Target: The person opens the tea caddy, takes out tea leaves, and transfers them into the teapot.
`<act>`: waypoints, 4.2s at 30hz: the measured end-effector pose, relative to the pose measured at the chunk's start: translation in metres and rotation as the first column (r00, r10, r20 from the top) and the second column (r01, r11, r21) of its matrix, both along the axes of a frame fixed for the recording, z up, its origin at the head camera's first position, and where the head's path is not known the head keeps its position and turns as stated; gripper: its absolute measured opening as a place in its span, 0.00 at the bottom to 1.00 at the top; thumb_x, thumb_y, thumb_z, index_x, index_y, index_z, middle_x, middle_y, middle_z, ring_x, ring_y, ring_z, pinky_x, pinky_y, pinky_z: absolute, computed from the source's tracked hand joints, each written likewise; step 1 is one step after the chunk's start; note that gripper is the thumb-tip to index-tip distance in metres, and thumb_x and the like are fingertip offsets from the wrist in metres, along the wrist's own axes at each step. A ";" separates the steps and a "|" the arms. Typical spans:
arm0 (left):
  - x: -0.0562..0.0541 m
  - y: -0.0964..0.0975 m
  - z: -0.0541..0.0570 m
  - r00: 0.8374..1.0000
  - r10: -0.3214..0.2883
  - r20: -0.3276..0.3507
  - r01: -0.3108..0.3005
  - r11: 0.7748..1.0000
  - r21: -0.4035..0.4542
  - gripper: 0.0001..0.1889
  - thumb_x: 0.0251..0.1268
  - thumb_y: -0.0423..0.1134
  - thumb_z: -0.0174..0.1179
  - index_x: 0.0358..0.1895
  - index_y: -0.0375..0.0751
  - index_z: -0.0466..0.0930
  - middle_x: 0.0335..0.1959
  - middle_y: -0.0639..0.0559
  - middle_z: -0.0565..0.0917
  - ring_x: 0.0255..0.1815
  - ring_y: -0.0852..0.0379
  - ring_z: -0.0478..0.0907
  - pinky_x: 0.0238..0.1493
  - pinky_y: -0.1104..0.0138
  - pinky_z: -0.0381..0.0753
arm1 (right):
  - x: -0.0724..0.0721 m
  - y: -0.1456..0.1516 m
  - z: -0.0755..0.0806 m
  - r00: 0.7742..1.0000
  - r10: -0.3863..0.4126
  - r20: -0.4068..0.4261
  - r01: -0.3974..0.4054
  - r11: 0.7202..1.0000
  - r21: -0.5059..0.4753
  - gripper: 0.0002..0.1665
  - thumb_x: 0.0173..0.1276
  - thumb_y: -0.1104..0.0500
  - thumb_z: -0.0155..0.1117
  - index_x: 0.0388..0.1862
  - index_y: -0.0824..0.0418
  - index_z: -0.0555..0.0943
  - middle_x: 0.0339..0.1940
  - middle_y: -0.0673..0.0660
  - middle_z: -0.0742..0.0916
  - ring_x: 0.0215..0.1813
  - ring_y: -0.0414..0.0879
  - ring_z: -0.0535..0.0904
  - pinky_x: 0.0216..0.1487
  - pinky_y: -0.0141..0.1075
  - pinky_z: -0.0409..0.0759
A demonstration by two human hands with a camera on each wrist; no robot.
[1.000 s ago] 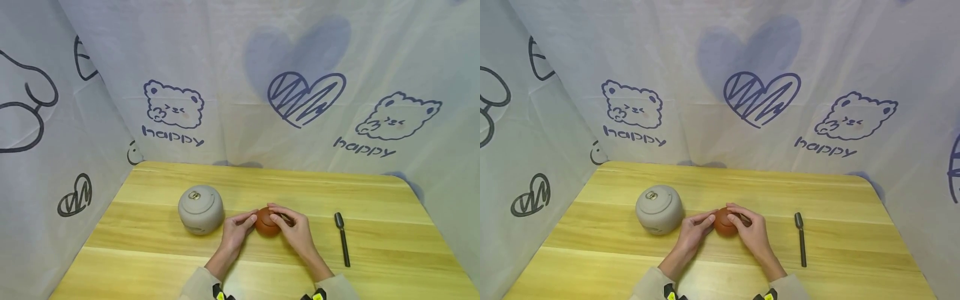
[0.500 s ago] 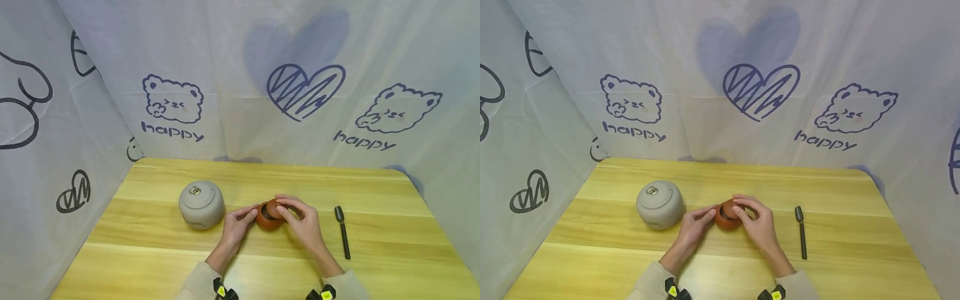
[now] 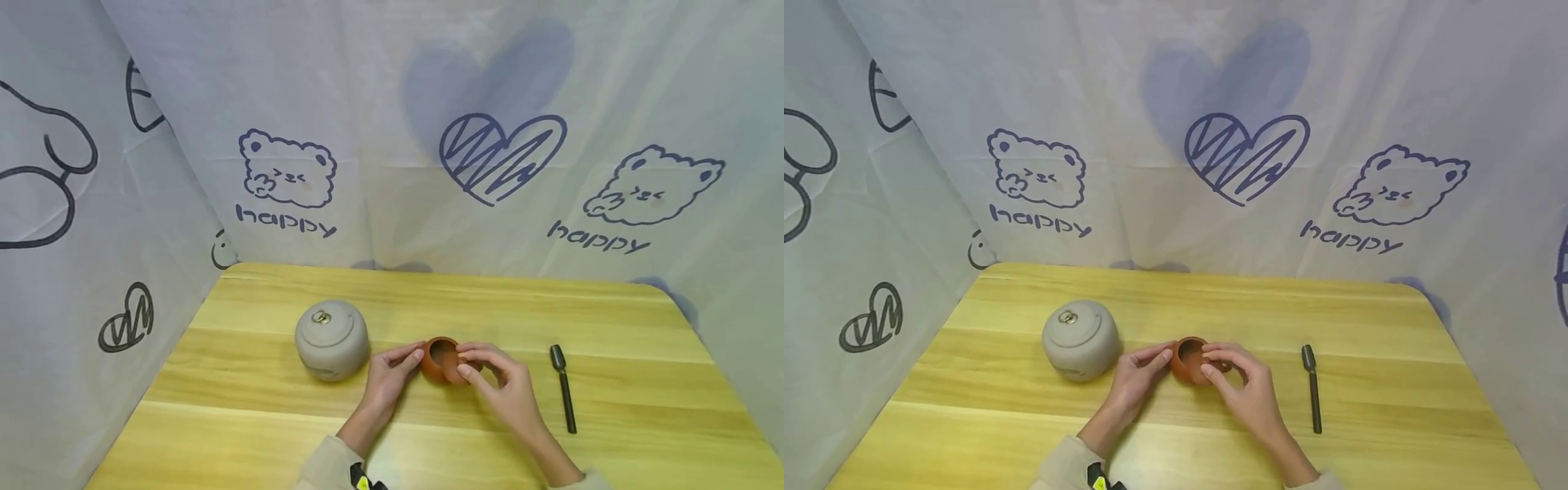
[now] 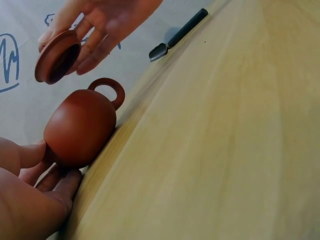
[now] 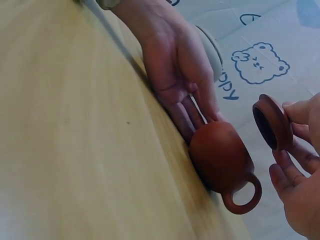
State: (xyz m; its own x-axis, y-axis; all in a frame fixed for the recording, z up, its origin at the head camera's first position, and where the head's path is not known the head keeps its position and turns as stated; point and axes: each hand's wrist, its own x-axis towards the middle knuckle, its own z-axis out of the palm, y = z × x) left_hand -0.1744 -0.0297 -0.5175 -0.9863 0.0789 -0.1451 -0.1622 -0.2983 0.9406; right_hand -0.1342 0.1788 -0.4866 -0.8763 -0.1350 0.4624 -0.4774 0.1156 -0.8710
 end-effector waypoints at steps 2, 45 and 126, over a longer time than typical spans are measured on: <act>0.001 -0.001 0.000 1.000 0.004 0.002 -0.004 1.000 -0.004 0.15 0.71 0.30 0.64 0.56 0.25 0.83 0.56 0.35 0.85 0.63 0.46 0.80 0.60 0.66 0.81 | 0.004 0.000 -0.003 1.000 -0.008 0.000 0.008 1.000 0.009 0.12 0.68 0.76 0.66 0.49 0.68 0.86 0.54 0.66 0.86 0.57 0.48 0.82 0.60 0.34 0.81; 0.000 0.001 -0.003 1.000 0.000 -0.021 0.000 1.000 0.004 0.15 0.72 0.31 0.65 0.57 0.26 0.83 0.57 0.36 0.85 0.62 0.47 0.80 0.60 0.64 0.81 | 0.028 -0.003 -0.034 0.983 -0.122 0.137 0.076 0.950 0.303 0.08 0.62 0.57 0.79 0.39 0.46 0.91 0.47 0.42 0.90 0.54 0.44 0.86 0.62 0.29 0.78; 0.010 -0.110 0.106 0.656 -0.164 -0.737 -0.430 0.721 -0.543 0.12 0.69 0.28 0.66 0.53 0.36 0.86 0.48 0.50 0.89 0.50 0.52 0.86 0.55 0.65 0.83 | -0.015 -0.046 0.035 0.991 -0.001 0.135 -0.006 0.999 0.051 0.24 0.71 0.59 0.71 0.64 0.51 0.80 0.58 0.52 0.85 0.57 0.53 0.82 0.56 0.41 0.85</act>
State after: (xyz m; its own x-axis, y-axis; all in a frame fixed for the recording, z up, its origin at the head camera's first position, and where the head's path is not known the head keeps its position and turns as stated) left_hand -0.1640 -0.1399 -0.4116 -0.7706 0.1206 0.6259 0.6057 0.4442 0.6602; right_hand -0.1489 0.1332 -0.4513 -0.9298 -0.1578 0.3325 -0.3564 0.1611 -0.9203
